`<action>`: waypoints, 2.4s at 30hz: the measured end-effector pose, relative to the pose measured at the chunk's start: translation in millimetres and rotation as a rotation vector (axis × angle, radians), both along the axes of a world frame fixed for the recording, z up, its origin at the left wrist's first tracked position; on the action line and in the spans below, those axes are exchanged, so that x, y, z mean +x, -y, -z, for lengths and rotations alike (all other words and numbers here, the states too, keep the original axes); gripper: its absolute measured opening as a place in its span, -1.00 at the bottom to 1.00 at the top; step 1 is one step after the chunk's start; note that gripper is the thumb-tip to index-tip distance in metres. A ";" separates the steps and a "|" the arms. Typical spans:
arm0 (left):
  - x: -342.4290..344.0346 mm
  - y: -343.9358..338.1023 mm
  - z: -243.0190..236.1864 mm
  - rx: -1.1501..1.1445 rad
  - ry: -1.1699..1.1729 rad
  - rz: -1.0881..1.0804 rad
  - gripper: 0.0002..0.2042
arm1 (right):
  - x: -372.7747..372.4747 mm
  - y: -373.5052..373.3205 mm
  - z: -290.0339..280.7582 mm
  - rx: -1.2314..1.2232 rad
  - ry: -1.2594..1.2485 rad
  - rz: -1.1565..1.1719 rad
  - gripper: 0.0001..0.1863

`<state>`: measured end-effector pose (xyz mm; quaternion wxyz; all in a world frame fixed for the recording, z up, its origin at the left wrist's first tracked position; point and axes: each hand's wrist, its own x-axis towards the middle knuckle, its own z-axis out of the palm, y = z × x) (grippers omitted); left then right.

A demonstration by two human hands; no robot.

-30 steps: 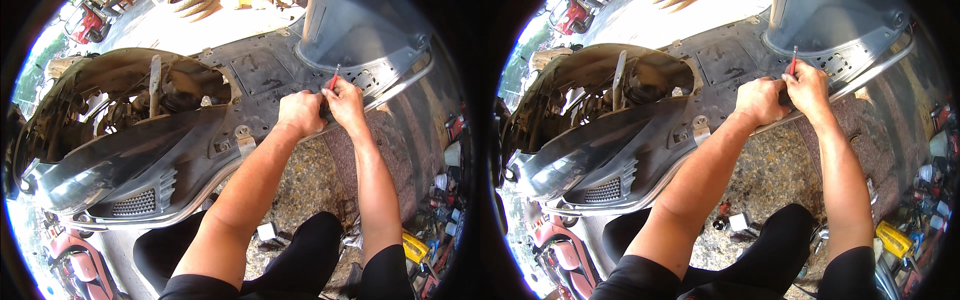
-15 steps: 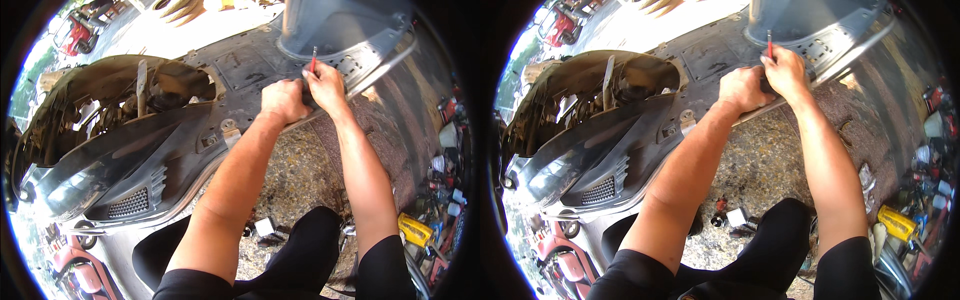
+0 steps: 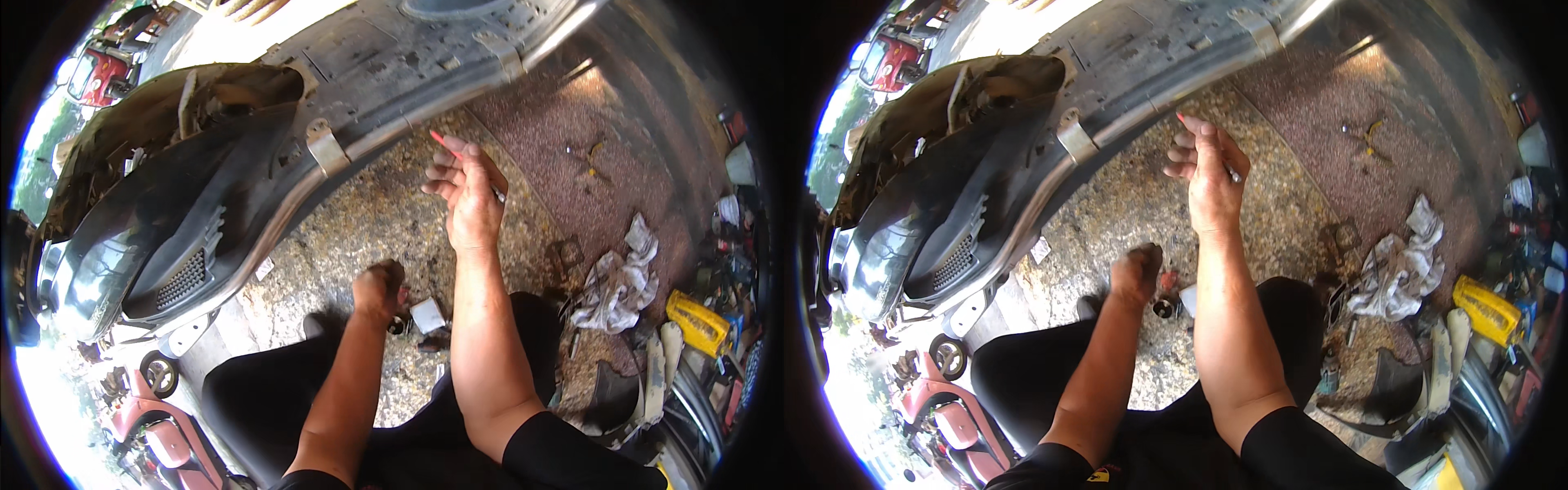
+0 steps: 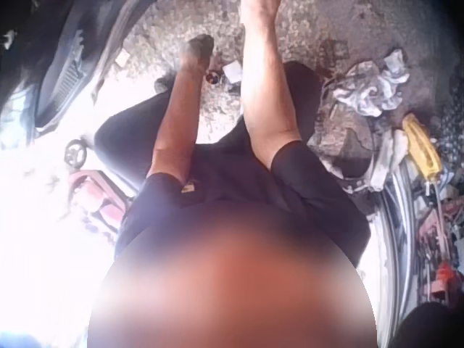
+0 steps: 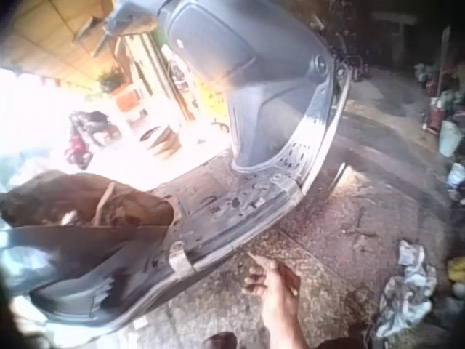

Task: The person removes a metal guard from the rear of a motorcycle using a manual screwdriver and a cordless impact driver. They then reattach the guard and tighten the fasteners.

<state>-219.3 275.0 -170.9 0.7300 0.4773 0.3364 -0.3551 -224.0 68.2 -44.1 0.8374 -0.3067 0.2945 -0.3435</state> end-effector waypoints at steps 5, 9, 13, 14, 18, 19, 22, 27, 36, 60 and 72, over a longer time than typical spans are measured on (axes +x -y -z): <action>50.2 5.3 -16.4 -0.134 0.212 -0.082 -0.85 | -14.6 -34.7 31.3 -0.008 0.214 0.061 -0.79; 76.8 12.3 -15.8 -0.199 0.226 -0.097 -0.86 | -11.9 -70.2 73.9 -0.062 0.113 0.000 -0.73; 99.5 7.8 -10.0 -0.266 0.293 0.010 -0.73 | -25.6 -110.7 105.4 0.174 0.302 -0.221 -0.67; 102.1 8.3 -7.5 -0.279 0.329 0.006 -0.72 | -26.0 -116.1 110.1 0.143 0.276 -0.205 -0.68; 108.8 -0.7 -7.9 -0.206 0.353 0.111 -0.68 | -27.5 -135.3 110.8 0.075 0.192 -0.129 -0.82; 108.4 -5.7 -9.5 -0.256 0.349 0.104 -0.75 | -29.2 -138.8 108.8 0.055 0.151 -0.131 -0.83; 109.8 -12.6 -14.7 -0.317 0.380 0.119 -0.79 | -35.0 -147.2 103.2 -0.010 0.095 -0.198 -0.81; 109.5 -13.1 -28.1 -0.205 0.441 0.097 -0.71 | -38.3 -159.8 104.1 0.031 0.130 -0.206 -0.81; 107.8 -5.8 -39.4 0.192 0.916 0.126 -0.95 | -47.6 -145.6 118.4 0.159 0.174 -0.037 -0.75; 117.0 14.9 -49.6 -0.012 0.643 0.308 -0.91 | -39.3 -144.7 127.5 -0.018 0.188 -0.220 -0.77; 117.1 20.2 -43.2 -0.147 0.621 0.206 -0.92 | -31.5 -162.6 120.1 -0.363 -0.346 -0.148 -0.81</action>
